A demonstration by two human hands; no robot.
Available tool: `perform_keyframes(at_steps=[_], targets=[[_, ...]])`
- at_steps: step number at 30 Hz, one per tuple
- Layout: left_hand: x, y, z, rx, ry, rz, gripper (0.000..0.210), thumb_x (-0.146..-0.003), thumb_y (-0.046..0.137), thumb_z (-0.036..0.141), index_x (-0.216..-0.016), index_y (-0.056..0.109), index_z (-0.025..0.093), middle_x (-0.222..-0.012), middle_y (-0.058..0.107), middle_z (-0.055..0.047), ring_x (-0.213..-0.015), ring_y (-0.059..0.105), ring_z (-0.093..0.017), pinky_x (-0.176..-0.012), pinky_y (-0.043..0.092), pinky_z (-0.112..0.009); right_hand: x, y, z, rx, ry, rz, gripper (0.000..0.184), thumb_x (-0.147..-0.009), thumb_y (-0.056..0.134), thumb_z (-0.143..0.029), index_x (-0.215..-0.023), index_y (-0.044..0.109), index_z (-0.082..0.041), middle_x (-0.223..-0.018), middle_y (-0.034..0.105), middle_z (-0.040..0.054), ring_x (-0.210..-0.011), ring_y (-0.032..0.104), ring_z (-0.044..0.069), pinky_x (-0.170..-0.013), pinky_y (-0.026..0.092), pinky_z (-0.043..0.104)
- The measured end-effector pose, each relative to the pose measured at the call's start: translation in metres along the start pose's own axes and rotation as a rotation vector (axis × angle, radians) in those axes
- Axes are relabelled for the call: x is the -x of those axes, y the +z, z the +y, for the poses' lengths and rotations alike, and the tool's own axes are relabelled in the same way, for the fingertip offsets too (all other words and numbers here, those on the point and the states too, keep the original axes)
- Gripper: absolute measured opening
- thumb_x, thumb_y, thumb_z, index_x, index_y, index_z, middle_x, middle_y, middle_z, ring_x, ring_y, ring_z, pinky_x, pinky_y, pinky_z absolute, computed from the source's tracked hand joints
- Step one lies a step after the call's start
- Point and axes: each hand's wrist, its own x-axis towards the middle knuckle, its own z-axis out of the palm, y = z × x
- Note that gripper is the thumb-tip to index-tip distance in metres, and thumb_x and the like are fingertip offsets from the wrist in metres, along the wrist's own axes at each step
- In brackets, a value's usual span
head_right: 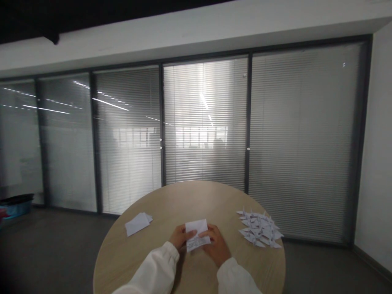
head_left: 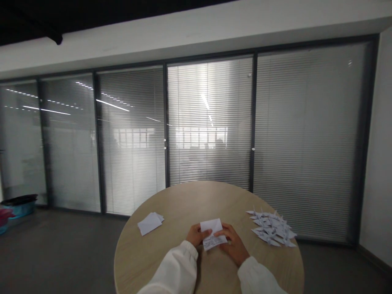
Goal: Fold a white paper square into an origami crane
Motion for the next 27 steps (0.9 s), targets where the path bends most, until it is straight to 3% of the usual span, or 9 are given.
perform_keyframes(at_steps=[3, 7, 12, 17, 22, 25, 27], targets=[[0.002, 0.001, 0.002, -0.024, -0.015, -0.032, 0.046, -0.043, 0.077, 0.041, -0.072, 0.066, 0.007, -0.061, 0.065, -0.006, -0.054, 0.057, -0.016, -0.055, 0.045, -0.027, -0.001, -0.001, -0.001, 0.024, 0.057, 0.018, 0.016, -0.060, 0.067, -0.025, -0.075, 0.068, -0.020, -0.107, 0.054, 0.0078, -0.099, 0.053, 0.024, -0.080, 0.045, 0.034], [0.004, 0.004, 0.003, -0.055, -0.115, -0.067, 0.048, -0.045, 0.076, 0.041, -0.078, 0.065, 0.008, -0.066, 0.066, -0.007, -0.057, 0.059, -0.017, -0.047, 0.045, -0.025, -0.003, -0.003, -0.002, 0.031, 0.114, 0.045, 0.027, -0.062, 0.064, -0.042, -0.071, 0.068, -0.017, -0.106, 0.057, 0.0104, -0.096, 0.055, 0.025, -0.078, 0.046, 0.035], [0.007, 0.009, 0.005, -0.092, -0.167, -0.151, 0.046, -0.049, 0.074, 0.037, -0.084, 0.066, 0.008, -0.072, 0.067, -0.010, -0.063, 0.061, -0.019, -0.046, 0.046, -0.023, -0.005, -0.005, -0.004, 0.016, 0.169, 0.096, 0.036, -0.063, 0.063, -0.044, -0.085, 0.064, -0.015, -0.092, 0.064, 0.0088, -0.086, 0.058, 0.023, -0.076, 0.046, 0.032], [0.012, 0.013, 0.009, -0.088, -0.186, -0.233, 0.049, -0.046, 0.076, 0.031, -0.089, 0.065, 0.009, -0.080, 0.067, -0.013, -0.069, 0.062, -0.022, -0.050, 0.049, -0.025, -0.005, -0.007, 0.001, -0.122, 0.177, 0.119, 0.029, -0.062, 0.065, -0.040, -0.077, 0.055, -0.018, -0.076, 0.065, 0.0033, -0.075, 0.060, 0.021, -0.067, 0.047, 0.029], [0.015, 0.016, 0.013, 0.008, -0.195, -0.230, 0.057, -0.059, 0.062, 0.055, -0.091, 0.064, 0.008, -0.090, 0.065, -0.017, -0.074, 0.062, -0.025, -0.052, 0.051, -0.031, -0.005, -0.008, 0.006, -0.181, 0.192, 0.185, 0.048, -0.062, 0.067, -0.033, -0.102, 0.046, -0.020, -0.072, 0.064, 0.0015, -0.069, 0.061, 0.020, -0.063, 0.047, 0.029], [0.015, 0.017, 0.013, 0.113, -0.249, -0.233, 0.069, -0.066, 0.041, 0.068, -0.091, 0.062, 0.007, -0.096, 0.062, -0.020, -0.078, 0.062, -0.026, -0.055, 0.052, -0.035, -0.004, -0.009, 0.008, -0.154, 0.191, 0.206, 0.045, -0.062, 0.067, -0.033, -0.100, 0.048, -0.019, -0.067, 0.061, -0.0003, -0.066, 0.060, 0.019, -0.061, 0.046, 0.028], [0.014, 0.017, 0.012, 0.155, -0.260, -0.244, 0.070, -0.063, 0.043, 0.069, -0.092, 0.061, 0.008, -0.094, 0.062, -0.018, -0.079, 0.061, -0.026, -0.056, 0.052, -0.036, -0.005, -0.009, 0.010, -0.142, 0.200, 0.199, 0.041, -0.061, 0.067, -0.034, -0.096, 0.051, -0.019, -0.065, 0.061, -0.0010, -0.065, 0.060, 0.019, -0.059, 0.045, 0.027]])
